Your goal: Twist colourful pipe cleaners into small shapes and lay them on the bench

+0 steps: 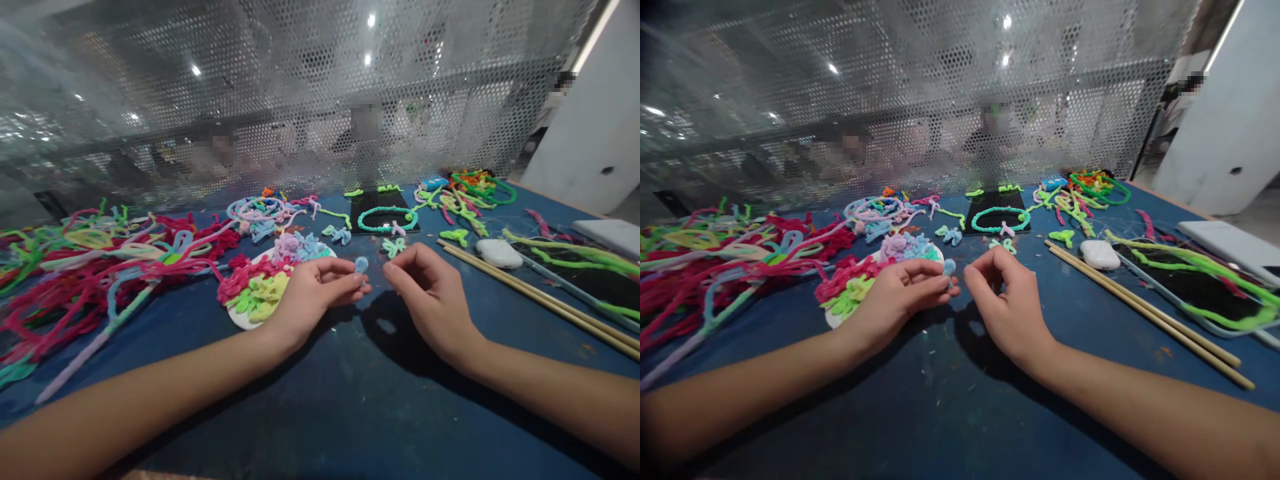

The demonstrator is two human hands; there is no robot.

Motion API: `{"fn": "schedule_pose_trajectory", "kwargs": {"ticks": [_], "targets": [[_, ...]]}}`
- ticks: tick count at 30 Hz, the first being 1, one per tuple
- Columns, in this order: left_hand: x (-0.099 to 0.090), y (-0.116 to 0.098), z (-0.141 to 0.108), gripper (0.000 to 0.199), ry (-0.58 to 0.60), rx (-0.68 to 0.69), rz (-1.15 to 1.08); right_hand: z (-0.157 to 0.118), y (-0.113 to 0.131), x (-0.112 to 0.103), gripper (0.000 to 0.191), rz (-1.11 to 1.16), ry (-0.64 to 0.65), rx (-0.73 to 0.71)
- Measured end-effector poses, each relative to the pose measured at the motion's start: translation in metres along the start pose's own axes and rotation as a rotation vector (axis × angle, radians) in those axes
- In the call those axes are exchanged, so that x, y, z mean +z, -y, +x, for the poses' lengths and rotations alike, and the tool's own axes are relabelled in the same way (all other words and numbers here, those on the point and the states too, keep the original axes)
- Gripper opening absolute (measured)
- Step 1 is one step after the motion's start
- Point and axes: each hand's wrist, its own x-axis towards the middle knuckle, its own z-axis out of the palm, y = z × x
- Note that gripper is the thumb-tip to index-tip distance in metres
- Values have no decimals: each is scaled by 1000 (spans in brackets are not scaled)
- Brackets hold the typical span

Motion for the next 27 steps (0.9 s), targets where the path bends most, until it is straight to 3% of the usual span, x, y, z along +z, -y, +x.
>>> {"fn": "schedule_pose_trajectory", "kwargs": {"ticks": [4, 12, 27], "targets": [[3, 15, -7, 27, -39, 16, -49, -1, 0, -1, 17, -110, 36, -58], [-1, 19, -7, 21, -19, 34, -101, -7, 5, 0, 22, -207, 160, -191], [1, 21, -7, 25, -17, 104, -57, -7, 7, 0, 22, -232, 160, -210]]}}
